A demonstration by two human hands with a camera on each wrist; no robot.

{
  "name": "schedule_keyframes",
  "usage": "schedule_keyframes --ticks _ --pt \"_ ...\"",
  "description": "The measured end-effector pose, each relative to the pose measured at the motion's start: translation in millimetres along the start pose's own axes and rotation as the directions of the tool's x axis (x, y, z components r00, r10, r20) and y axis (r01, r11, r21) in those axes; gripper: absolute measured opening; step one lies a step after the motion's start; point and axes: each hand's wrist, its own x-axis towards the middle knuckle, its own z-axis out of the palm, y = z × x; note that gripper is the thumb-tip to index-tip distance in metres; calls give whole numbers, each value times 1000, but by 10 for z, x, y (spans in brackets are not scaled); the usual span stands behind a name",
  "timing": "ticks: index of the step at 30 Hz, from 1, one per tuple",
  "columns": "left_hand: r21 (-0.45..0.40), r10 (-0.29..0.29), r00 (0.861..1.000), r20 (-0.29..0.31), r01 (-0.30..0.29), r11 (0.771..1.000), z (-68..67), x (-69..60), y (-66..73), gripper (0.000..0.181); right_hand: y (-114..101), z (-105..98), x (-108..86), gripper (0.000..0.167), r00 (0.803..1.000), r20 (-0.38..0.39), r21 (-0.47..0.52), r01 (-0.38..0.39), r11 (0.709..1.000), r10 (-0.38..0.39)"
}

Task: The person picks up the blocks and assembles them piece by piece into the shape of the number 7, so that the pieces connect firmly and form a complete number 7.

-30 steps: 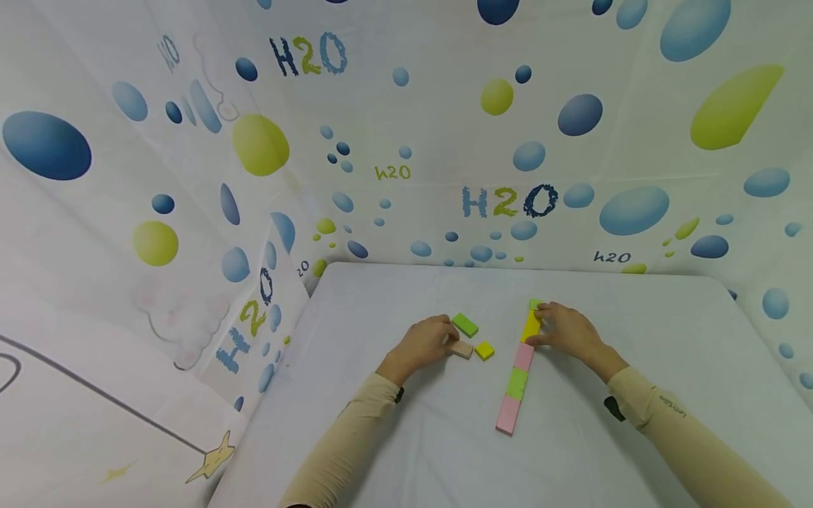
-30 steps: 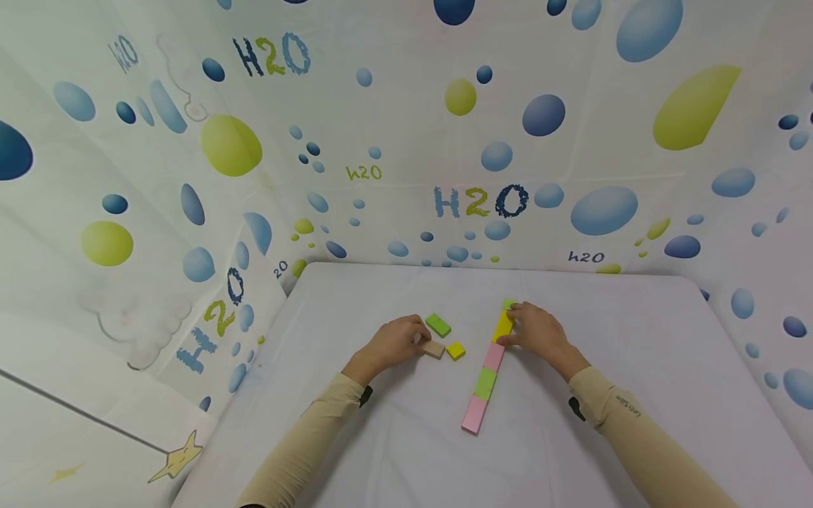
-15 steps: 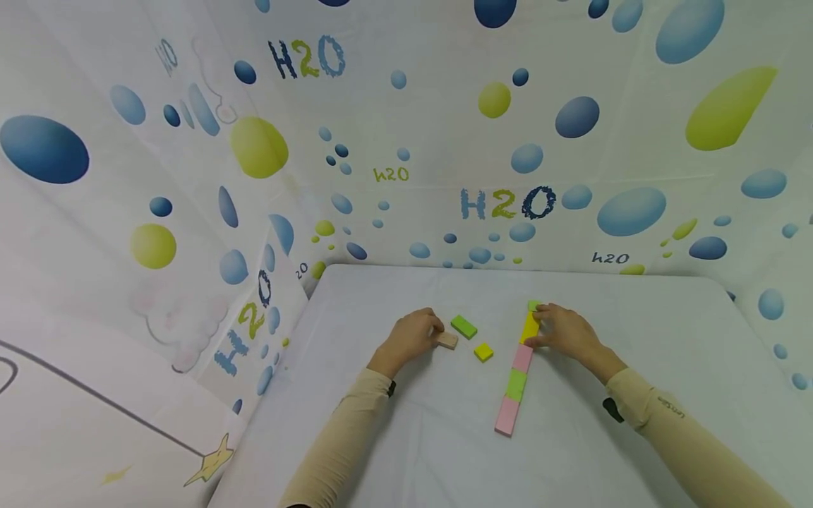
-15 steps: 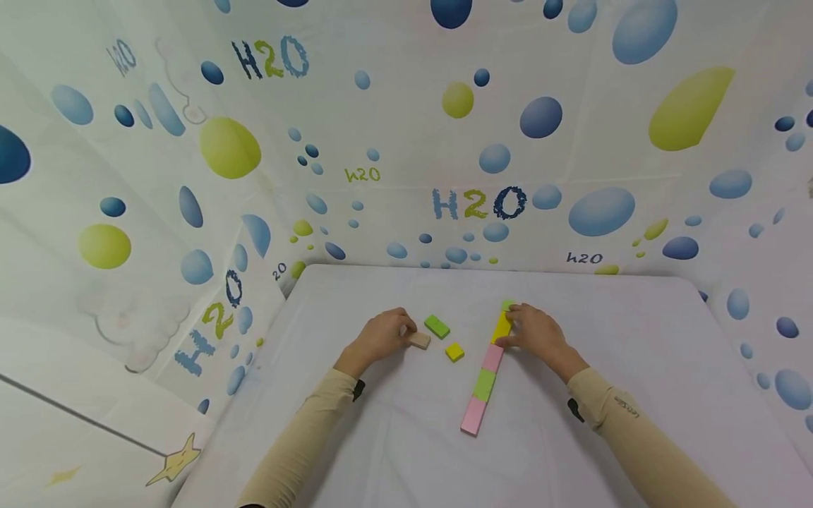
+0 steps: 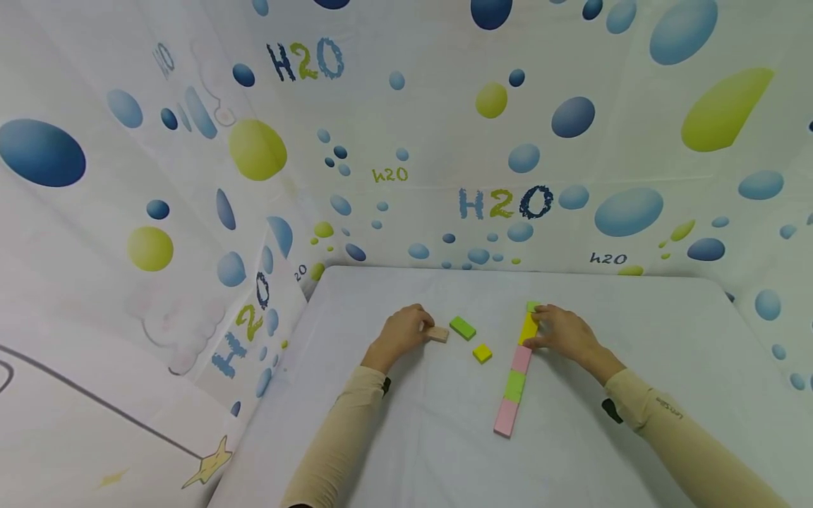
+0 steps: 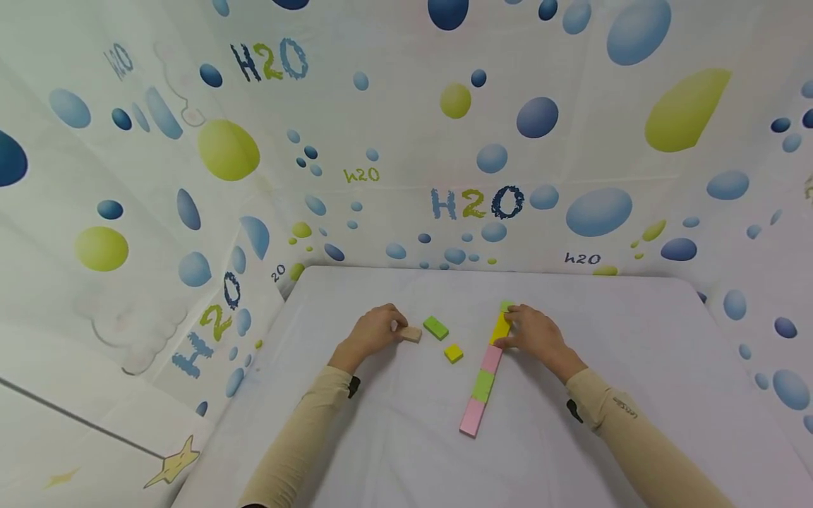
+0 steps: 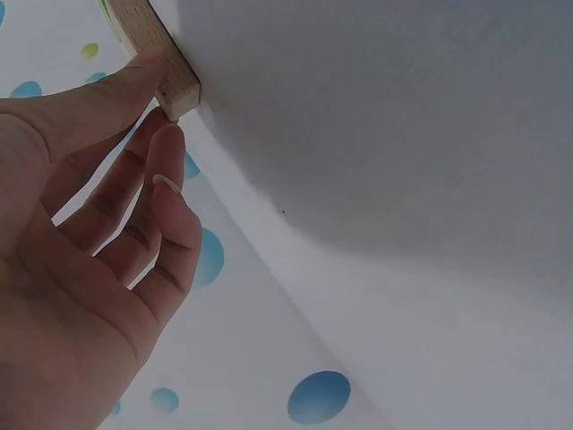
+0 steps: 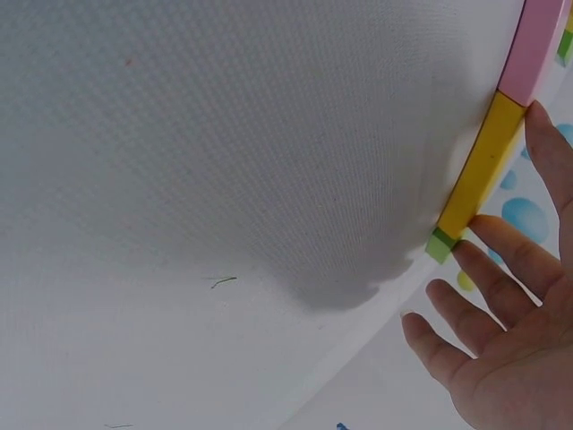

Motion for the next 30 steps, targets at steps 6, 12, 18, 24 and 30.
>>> schedule_keyframes --ticks 6,12,18,24,30 --pt "-24 -20 1000 0 20 1000 -19 33 -42 24 -8 -6 -4 76 1000 -14 4 4 1000 -4" --pt "-24 -30 1000 3 30 999 -24 70 -57 24 10 2 1 75 1000 -25 -1 14 1000 -14" --pt "-29 -46 999 -10 46 999 -36 114 -65 24 21 2 15 74 1000 -16 -12 27 1000 -27" --pt "-18 -47 999 -25 46 999 -43 181 -75 24 7 -9 18 74 1000 0 -11 8 1000 -8" --pt "-6 -52 998 -27 52 999 -38 263 -82 23 3 -26 19 75 1000 6 -10 12 1000 -12"
